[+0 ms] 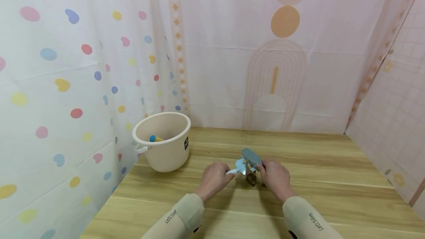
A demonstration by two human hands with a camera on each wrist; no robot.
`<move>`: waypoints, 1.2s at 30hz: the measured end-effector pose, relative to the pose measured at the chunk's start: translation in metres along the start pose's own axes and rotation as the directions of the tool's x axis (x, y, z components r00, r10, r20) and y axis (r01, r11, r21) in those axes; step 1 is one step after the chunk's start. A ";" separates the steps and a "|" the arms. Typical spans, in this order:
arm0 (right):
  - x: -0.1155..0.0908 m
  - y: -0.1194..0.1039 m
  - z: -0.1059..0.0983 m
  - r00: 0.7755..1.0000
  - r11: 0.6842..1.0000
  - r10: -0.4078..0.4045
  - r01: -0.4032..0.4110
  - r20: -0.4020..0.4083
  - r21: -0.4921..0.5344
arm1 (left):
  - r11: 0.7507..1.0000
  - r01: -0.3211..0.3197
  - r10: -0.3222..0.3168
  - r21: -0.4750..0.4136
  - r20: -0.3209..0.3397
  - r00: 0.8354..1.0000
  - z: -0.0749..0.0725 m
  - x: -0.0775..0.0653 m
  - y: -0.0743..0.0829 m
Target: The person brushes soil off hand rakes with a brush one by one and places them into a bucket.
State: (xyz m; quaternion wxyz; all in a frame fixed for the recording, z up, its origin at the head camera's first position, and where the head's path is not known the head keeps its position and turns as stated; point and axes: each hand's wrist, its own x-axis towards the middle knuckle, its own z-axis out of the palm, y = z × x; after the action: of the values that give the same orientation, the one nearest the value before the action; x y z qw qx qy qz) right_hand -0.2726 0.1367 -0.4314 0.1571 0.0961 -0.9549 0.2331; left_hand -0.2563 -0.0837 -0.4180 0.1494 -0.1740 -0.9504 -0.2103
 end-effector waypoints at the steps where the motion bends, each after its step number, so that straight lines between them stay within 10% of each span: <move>1: 0.000 0.000 0.000 1.000 1.000 -0.005 0.005 -0.011 -0.003 | 1.000 0.002 -0.002 -0.005 -0.004 1.000 0.000 0.000 -0.001; 18: -0.008 -0.004 -0.003 0.976 0.982 -0.188 0.185 -0.108 -0.037 | 0.989 0.123 -0.124 -0.077 -0.015 0.992 -0.005 0.004 -0.010; 36: -0.003 -0.007 0.001 0.998 0.998 -0.058 0.058 -0.019 -0.008 | 0.988 0.095 -0.092 -0.123 0.023 0.995 -0.004 0.004 -0.004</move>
State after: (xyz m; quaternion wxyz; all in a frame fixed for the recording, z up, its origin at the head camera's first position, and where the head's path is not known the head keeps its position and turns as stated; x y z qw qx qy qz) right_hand -0.2687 0.1301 -0.4305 0.1734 0.1209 -0.9510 0.2257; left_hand -0.2605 -0.0881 -0.4149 0.1200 -0.1401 -0.9438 -0.2743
